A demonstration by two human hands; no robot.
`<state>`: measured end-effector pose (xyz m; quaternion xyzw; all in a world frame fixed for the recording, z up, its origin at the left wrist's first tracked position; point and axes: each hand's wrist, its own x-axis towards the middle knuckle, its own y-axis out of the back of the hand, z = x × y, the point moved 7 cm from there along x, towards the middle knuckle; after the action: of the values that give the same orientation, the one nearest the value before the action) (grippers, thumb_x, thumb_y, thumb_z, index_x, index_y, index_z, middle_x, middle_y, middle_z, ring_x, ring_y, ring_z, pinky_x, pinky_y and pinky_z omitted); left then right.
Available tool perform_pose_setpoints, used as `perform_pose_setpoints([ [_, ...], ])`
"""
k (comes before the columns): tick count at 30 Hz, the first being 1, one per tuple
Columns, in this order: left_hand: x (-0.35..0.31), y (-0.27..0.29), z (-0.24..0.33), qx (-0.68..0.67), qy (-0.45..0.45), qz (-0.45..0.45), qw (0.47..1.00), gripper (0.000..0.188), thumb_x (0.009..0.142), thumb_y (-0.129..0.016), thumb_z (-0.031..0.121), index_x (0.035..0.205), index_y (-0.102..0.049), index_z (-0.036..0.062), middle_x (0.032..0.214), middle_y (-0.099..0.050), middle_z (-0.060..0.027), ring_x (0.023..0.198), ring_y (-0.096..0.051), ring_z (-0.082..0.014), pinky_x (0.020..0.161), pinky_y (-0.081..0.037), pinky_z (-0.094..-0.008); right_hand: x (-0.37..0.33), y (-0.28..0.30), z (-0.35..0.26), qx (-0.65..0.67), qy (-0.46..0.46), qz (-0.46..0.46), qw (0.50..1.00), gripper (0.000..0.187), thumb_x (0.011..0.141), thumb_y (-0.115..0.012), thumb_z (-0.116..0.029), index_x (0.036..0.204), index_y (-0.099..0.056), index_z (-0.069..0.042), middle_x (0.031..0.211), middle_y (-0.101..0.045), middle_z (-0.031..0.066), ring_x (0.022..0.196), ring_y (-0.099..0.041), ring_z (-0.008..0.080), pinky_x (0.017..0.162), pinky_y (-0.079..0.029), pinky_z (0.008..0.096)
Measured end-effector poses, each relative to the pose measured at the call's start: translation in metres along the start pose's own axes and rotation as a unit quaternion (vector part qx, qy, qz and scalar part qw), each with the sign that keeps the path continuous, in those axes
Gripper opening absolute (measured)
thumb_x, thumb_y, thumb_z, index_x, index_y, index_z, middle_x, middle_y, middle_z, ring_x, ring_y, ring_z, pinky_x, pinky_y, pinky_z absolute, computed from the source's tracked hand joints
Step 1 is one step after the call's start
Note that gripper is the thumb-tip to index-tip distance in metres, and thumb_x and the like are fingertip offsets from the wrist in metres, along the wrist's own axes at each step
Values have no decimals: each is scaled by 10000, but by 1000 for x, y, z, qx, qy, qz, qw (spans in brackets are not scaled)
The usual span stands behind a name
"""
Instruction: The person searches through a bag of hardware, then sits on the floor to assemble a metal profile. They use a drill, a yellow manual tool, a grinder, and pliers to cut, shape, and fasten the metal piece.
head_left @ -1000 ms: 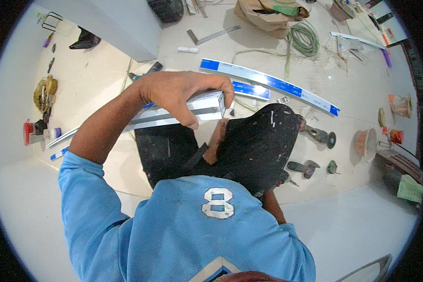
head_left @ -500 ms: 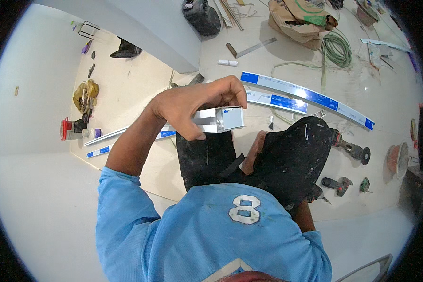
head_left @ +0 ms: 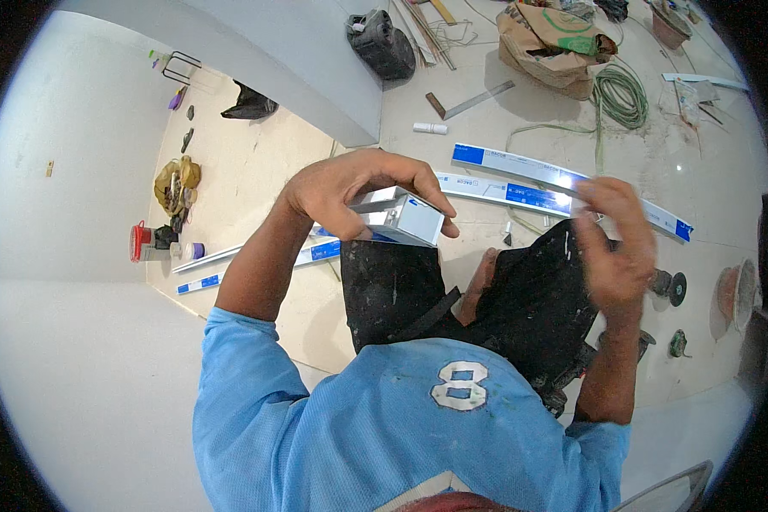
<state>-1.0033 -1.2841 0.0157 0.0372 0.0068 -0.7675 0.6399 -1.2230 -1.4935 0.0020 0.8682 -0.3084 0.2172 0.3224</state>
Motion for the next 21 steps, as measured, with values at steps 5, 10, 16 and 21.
perform_pose_setpoints([
  [5, -2, 3, 3, 80, 48, 12, 996, 799, 526, -724, 269, 1258, -738, -52, 1164, -788, -181, 1059, -769, -288, 971, -606, -373, 42, -77, -93, 110, 123, -174, 971, 593, 707, -932, -89, 1276, -766, -73, 1125, -698, 148, 1018, -692, 326, 873, -581, 444],
  [10, -3, 5, -5, 90, 87, 9, 992, 712, 543, -711, 272, 1181, -749, -42, 1082, -766, -117, 902, -689, -204, 809, -554, -309, 41, -101, -87, 131, 164, -195, 958, 629, 687, -966, -170, 1275, -763, -81, 1077, -660, 121, 974, -664, 303, 817, -572, 458],
  [16, -2, 5, -29, -2, 131, 44, 990, 721, 550, -727, 281, 1195, -728, -41, 1114, -765, -130, 969, -726, -216, 857, -584, -303, 34, -110, -71, 149, 128, -213, 957, 624, 693, -962, -148, 1272, -741, -78, 1100, -665, 131, 1005, -679, 326, 849, -567, 464],
  [21, 0, 5, -29, -57, 126, 40, 990, 822, 553, -750, 292, 1296, -673, -52, 1198, -753, -177, 1054, -745, -255, 984, -589, -332, 26, -110, -64, 180, 74, -168, 966, 639, 702, -957, -121, 1293, -715, -94, 1140, -671, 142, 1055, -690, 360, 902, -571, 472],
])
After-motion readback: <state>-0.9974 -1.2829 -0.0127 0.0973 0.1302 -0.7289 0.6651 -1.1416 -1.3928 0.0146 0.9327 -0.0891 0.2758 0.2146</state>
